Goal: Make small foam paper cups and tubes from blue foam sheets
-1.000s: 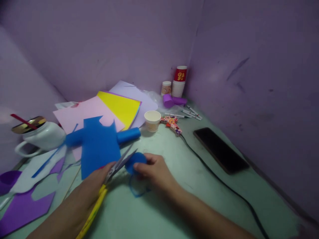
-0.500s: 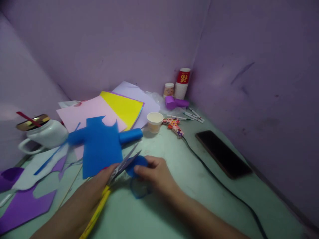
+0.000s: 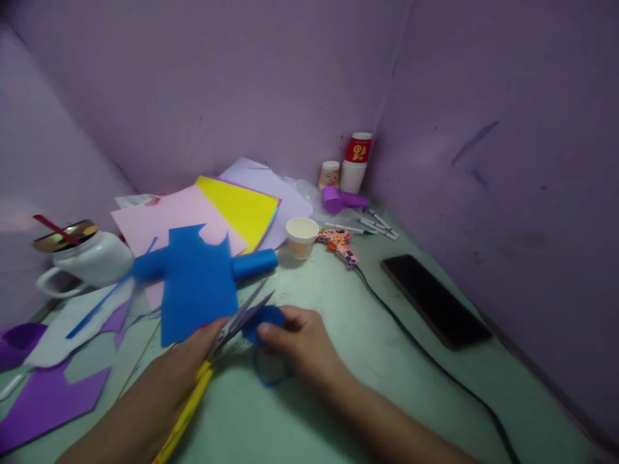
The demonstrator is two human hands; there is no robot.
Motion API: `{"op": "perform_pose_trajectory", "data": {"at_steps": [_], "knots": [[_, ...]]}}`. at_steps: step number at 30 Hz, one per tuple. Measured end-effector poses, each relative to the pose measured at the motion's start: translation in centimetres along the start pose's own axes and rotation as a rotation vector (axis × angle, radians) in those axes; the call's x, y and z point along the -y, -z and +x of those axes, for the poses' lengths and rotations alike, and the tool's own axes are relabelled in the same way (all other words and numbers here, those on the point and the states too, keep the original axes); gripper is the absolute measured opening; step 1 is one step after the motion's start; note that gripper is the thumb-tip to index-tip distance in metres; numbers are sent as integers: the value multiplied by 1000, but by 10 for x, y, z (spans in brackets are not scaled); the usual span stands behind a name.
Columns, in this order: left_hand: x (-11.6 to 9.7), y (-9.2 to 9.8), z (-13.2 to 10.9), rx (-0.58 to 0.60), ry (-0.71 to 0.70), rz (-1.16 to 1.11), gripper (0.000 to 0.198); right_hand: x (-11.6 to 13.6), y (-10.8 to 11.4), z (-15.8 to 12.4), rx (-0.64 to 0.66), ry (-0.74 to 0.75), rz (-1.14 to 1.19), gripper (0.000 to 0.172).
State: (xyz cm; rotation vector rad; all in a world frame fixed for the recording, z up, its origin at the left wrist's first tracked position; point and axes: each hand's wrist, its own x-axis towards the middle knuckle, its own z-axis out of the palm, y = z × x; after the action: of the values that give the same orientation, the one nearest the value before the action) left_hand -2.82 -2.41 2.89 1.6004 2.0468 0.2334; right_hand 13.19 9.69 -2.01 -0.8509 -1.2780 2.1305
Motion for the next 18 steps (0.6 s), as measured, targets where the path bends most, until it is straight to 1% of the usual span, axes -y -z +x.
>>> {"op": "perform_pose_trajectory", "data": {"at_steps": [2,4,7,10,14,16,18], "knots": [[-2,1,1,0,2,-4,62,-1,0,0,13,13,-4,33],[0,-1,1,-27,-13,-20,61,-1,0,0,21,22,-5,32],[8,-6,0,-83,-27,-33,60,-1,0,-2,24,29,-12,32],[14,-11,-1,-117,-4,-54,59,0,-1,-2,26,45,-29,30],[15,-12,0,-113,4,-97,59,2,-1,-2,17,48,-51,33],[12,-9,1,-100,-5,-67,59,3,-1,-2,14,48,-60,34],[9,-6,2,-111,-8,-33,57,3,-1,-2,14,55,-67,34]]}}
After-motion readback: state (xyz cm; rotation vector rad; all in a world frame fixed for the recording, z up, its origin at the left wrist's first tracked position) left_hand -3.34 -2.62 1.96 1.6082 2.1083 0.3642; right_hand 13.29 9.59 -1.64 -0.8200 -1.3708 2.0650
